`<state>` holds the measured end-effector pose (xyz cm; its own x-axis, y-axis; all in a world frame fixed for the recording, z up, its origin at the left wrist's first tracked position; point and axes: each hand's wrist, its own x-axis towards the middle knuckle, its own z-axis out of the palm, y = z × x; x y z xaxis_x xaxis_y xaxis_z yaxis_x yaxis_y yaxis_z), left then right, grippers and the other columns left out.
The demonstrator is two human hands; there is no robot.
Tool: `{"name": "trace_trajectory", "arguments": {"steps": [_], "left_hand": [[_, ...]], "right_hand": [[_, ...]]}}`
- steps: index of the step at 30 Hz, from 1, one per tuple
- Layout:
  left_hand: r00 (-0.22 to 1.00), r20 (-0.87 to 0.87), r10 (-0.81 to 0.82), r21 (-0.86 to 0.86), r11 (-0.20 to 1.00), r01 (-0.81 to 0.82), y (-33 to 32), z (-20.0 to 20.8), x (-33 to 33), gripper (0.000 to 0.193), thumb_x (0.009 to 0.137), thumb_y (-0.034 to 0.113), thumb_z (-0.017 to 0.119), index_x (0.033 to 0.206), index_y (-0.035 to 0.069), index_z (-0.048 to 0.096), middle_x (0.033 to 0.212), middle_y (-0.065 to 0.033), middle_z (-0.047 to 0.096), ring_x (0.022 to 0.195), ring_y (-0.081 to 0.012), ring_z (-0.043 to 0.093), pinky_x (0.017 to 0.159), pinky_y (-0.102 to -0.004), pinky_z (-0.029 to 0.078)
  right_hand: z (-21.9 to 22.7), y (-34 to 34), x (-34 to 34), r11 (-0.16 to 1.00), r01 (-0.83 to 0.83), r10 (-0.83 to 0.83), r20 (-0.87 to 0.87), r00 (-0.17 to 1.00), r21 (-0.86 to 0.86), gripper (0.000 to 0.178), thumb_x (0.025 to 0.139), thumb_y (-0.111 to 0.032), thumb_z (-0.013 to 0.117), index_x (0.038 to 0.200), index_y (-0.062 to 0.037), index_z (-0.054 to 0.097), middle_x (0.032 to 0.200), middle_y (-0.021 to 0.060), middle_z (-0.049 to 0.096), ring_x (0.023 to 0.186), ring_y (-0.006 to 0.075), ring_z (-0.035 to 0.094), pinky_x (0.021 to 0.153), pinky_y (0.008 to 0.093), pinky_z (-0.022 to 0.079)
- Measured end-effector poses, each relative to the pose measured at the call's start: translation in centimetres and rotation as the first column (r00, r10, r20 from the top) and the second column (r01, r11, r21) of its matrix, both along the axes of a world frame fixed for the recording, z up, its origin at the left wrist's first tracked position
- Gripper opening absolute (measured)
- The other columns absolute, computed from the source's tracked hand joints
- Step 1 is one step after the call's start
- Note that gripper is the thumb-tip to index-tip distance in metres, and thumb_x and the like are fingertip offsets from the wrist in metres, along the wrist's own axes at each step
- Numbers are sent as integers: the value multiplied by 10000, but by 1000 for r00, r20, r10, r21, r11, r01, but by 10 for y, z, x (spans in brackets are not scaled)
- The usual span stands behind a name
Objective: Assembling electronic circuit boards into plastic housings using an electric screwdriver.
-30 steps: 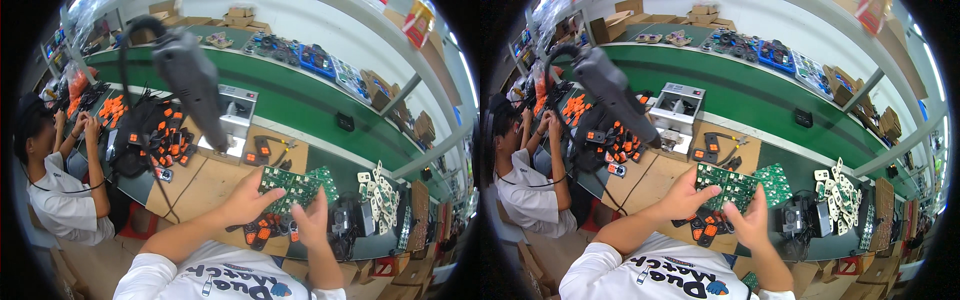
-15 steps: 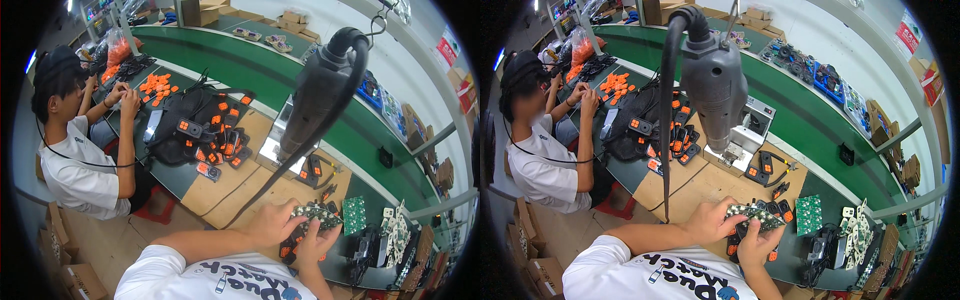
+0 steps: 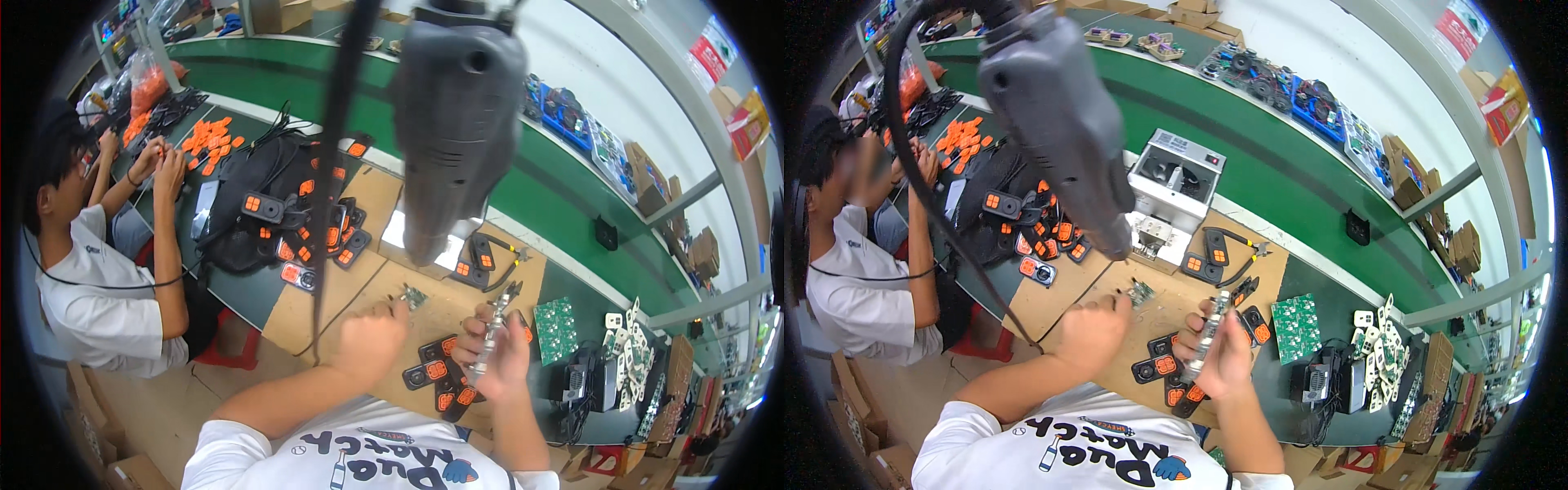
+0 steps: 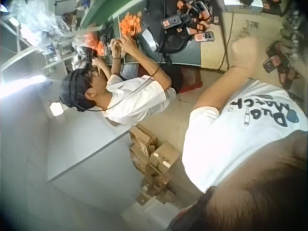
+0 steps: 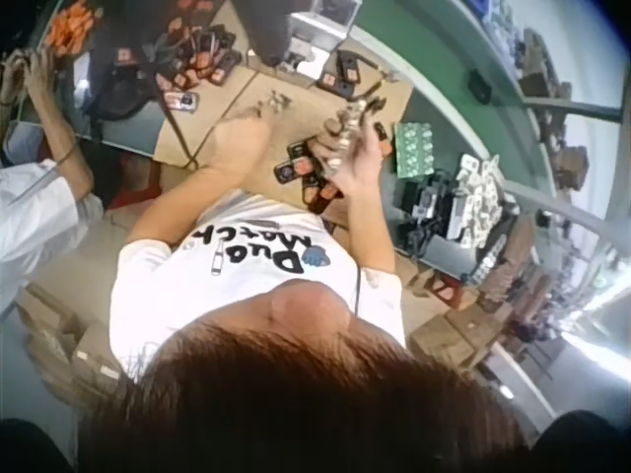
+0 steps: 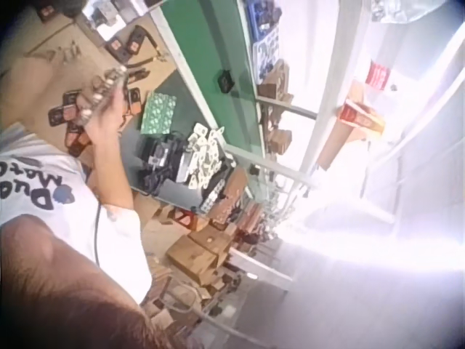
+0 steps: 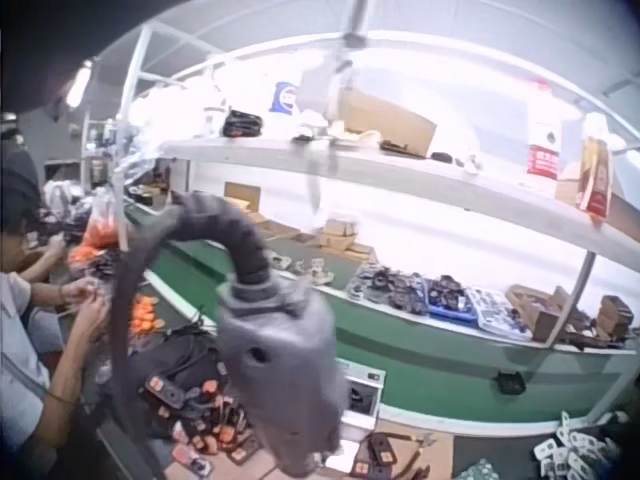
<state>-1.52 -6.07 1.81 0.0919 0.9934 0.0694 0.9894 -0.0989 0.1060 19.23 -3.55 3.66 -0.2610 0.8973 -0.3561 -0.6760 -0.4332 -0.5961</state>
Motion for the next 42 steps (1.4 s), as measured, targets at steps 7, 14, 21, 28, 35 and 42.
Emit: {"name": "trace_trajectory", "arguments": {"steps": [7, 14, 21, 28, 35, 42], "left_hand": [[534, 588, -607, 176, 741, 648, -59, 86, -64, 414, 924, 398, 650, 1077, 15, 617, 1091, -204, 671, 861, -256, 703, 735, -392, 582], [426, 849, -313, 378, 923, -75, 8, 62, -92, 347, 950, 273, 617, 1169, 7, 579, 953, -132, 618, 907, -285, 633, 807, -392, 504], [644, 680, -350, 484, 874, -36, 34, 29, -81, 281, 949, 292, 616, 828, 39, 600, 780, -138, 597, 716, -346, 622, 608, -420, 481], [694, 671, -262, 400, 916, -41, 54, 15, -84, 351, 972, 373, 578, 795, 73, 625, 701, -119, 601, 669, -342, 621, 576, -421, 472], [468, 834, -293, 320, 947, 23, 64, 11, -87, 414, 1023, 374, 507, 803, 39, 610, 606, -108, 577, 568, -253, 612, 550, -369, 458], [433, 887, -161, 136, 987, 87, 77, 7, -112, 438, 1033, 365, 475, 773, 51, 633, 569, -94, 550, 529, -224, 572, 555, -364, 459]], "right_hand": [[-10, 27, -20, 829, -559, 418, -663, 621, -1, 735, 851, -542, 660, 1323, -6, 492, 1143, 155, 485, 718, 179, 475, 503, 271, 413], [2, 36, -85, 686, -728, 713, -224, 664, 26, 787, 915, -652, 495, 1310, 29, 501, 1037, 147, 628, 756, 236, 583, 600, 327, 492], [30, 18, -97, 604, -794, 681, 471, 560, 70, 517, 999, -432, 527, 1217, 36, 556, 1076, 175, 672, 956, 256, 685, 863, 367, 549], [12, 10, -97, 666, -701, 73, 913, 400, 254, 229, 982, -149, 602, 1101, 45, 583, 792, 94, 674, 680, 118, 624, 615, 281, 499], [13, 20, -96, 613, -727, 35, 908, 418, 311, 181, 967, -129, 610, 1026, 43, 612, 729, 92, 702, 672, 134, 681, 616, 283, 528], [-8, 42, -85, 725, -645, 210, 815, 540, 241, 165, 979, -142, 616, 1016, 19, 614, 809, 58, 678, 701, 127, 685, 588, 273, 536]]}}
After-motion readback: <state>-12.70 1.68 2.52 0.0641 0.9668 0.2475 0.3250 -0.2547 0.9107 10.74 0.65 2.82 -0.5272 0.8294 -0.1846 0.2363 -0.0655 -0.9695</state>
